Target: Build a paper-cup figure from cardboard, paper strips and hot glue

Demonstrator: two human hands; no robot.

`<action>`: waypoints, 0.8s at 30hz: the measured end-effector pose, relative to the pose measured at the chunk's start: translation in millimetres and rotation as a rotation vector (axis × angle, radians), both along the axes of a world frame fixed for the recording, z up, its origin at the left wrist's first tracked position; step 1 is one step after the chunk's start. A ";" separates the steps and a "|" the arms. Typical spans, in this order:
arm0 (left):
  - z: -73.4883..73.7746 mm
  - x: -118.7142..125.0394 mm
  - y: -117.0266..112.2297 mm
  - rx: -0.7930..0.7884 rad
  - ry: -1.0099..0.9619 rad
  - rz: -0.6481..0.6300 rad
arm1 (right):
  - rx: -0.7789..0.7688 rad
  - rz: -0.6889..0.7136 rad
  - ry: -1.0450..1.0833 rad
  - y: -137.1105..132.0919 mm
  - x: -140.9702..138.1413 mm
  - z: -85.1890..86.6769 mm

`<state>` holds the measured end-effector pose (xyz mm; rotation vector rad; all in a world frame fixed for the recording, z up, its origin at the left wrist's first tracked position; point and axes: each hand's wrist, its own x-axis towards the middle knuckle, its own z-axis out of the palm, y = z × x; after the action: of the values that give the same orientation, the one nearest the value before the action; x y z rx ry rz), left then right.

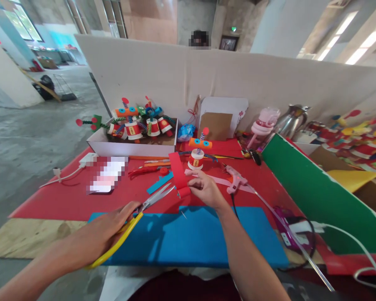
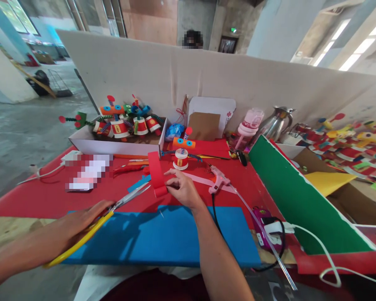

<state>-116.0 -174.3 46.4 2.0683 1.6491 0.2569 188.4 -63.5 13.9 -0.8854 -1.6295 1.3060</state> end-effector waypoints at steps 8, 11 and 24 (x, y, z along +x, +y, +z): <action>5.2 -0.3 5.5 -0.178 -0.006 -0.067 | -0.042 0.041 0.018 1.2 -0.3 -4.8; 9.4 3.6 6.6 -0.174 -0.048 -0.069 | -0.060 0.048 0.025 1.6 0.5 -5.9; 23.7 20.7 9.3 -0.232 -0.120 -0.099 | -0.106 0.182 0.024 -1.2 2.2 -3.1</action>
<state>-95.2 -165.0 70.1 1.9143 1.4292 0.1454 190.6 -64.8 10.8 -0.7954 -1.6650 1.5347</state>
